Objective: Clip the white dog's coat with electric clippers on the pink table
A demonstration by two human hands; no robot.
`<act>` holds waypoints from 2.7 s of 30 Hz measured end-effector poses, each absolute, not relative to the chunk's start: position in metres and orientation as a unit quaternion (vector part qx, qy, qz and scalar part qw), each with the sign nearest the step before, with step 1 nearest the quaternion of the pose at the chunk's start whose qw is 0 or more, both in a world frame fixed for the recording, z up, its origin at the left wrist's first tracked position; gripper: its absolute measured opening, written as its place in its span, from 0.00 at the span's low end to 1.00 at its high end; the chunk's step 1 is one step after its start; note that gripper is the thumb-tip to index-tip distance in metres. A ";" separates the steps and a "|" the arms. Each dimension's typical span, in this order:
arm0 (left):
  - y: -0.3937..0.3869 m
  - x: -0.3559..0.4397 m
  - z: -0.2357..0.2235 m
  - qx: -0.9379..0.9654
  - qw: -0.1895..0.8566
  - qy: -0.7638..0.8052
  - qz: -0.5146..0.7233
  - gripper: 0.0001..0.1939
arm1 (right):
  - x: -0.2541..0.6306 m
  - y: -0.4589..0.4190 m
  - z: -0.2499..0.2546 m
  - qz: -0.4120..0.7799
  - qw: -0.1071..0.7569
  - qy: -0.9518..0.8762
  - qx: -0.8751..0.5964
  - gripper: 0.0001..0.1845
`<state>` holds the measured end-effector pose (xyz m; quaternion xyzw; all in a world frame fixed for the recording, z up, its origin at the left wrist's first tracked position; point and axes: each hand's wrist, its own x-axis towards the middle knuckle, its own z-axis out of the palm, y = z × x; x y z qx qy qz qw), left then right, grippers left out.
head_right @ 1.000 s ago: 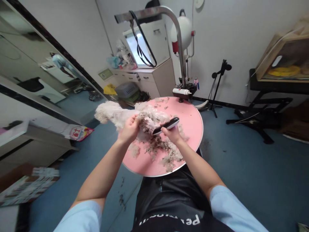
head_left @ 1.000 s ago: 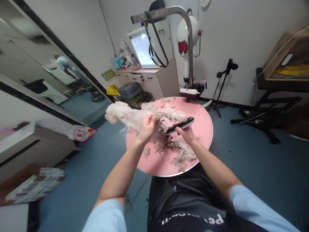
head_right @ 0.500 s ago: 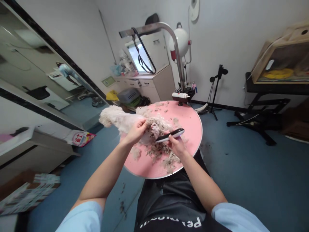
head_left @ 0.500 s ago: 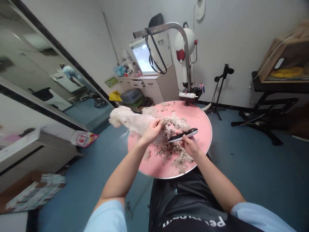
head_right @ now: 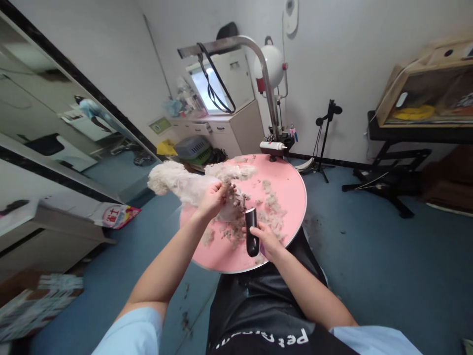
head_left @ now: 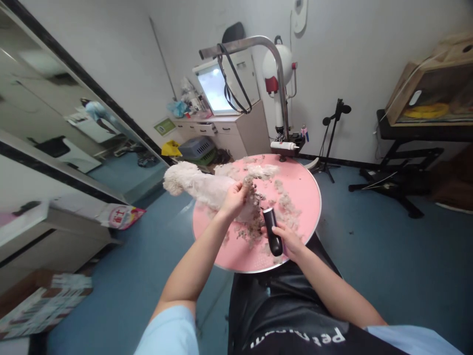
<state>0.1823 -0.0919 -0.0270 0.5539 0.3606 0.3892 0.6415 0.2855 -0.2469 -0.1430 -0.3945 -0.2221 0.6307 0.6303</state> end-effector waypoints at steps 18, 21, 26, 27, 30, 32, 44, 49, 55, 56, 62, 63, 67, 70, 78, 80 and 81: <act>-0.097 0.185 -0.064 0.485 0.672 0.369 0.421 0.30 | 0.280 -0.229 -0.184 0.213 0.564 -0.478 -0.639 0.26; -0.098 0.187 -0.068 0.479 0.668 0.378 0.425 0.28 | 0.281 -0.234 -0.184 0.212 0.566 -0.474 -0.641 0.26; -0.099 0.187 -0.071 0.478 0.683 0.363 0.415 0.29 | 0.285 -0.232 -0.179 0.201 0.571 -0.476 -0.638 0.26; -0.100 0.188 -0.072 0.478 0.685 0.362 0.414 0.29 | 0.285 -0.231 -0.178 0.198 0.570 -0.478 -0.638 0.26; -0.102 0.189 -0.074 0.479 0.686 0.360 0.414 0.30 | 0.288 -0.229 -0.176 0.193 0.559 -0.493 -0.638 0.26; -0.103 0.189 -0.076 0.483 0.683 0.359 0.415 0.30 | 0.290 -0.228 -0.174 0.191 0.558 -0.499 -0.634 0.27; -0.115 0.193 -0.082 0.497 0.690 0.354 0.390 0.28 | 0.298 -0.233 -0.166 0.208 0.572 -0.489 -0.625 0.27; -0.122 0.199 -0.076 0.484 0.705 0.353 0.380 0.27 | 0.307 -0.231 -0.164 0.207 0.584 -0.484 -0.617 0.27; -0.128 0.203 -0.077 0.475 0.721 0.341 0.372 0.29 | 0.328 -0.243 -0.164 0.231 0.530 -0.521 -0.628 0.28; -0.128 0.203 -0.078 0.483 0.717 0.342 0.369 0.28 | 0.329 -0.243 -0.163 0.231 0.528 -0.523 -0.628 0.27; -0.131 0.206 -0.080 0.491 0.718 0.338 0.359 0.28 | 0.329 -0.237 -0.159 0.242 0.567 -0.494 -0.614 0.27; -0.131 0.206 -0.081 0.484 0.725 0.335 0.359 0.28 | 0.329 -0.238 -0.162 0.253 0.572 -0.482 -0.613 0.27; -0.130 0.206 -0.086 0.458 0.740 0.330 0.365 0.26 | 0.334 -0.243 -0.174 0.290 0.558 -0.472 -0.618 0.27; -0.125 0.204 -0.090 0.454 0.741 0.338 0.361 0.24 | 0.341 -0.246 -0.176 0.283 0.537 -0.504 -0.614 0.28; -0.119 0.202 -0.092 0.470 0.737 0.354 0.333 0.20 | 0.354 -0.240 -0.173 0.269 0.530 -0.563 -0.574 0.28; -0.122 0.202 -0.090 0.474 0.740 0.347 0.327 0.23 | 0.357 -0.238 -0.172 0.268 0.526 -0.572 -0.570 0.27; -0.123 0.202 -0.088 0.476 0.742 0.343 0.324 0.24 | 0.358 -0.237 -0.171 0.263 0.523 -0.576 -0.570 0.27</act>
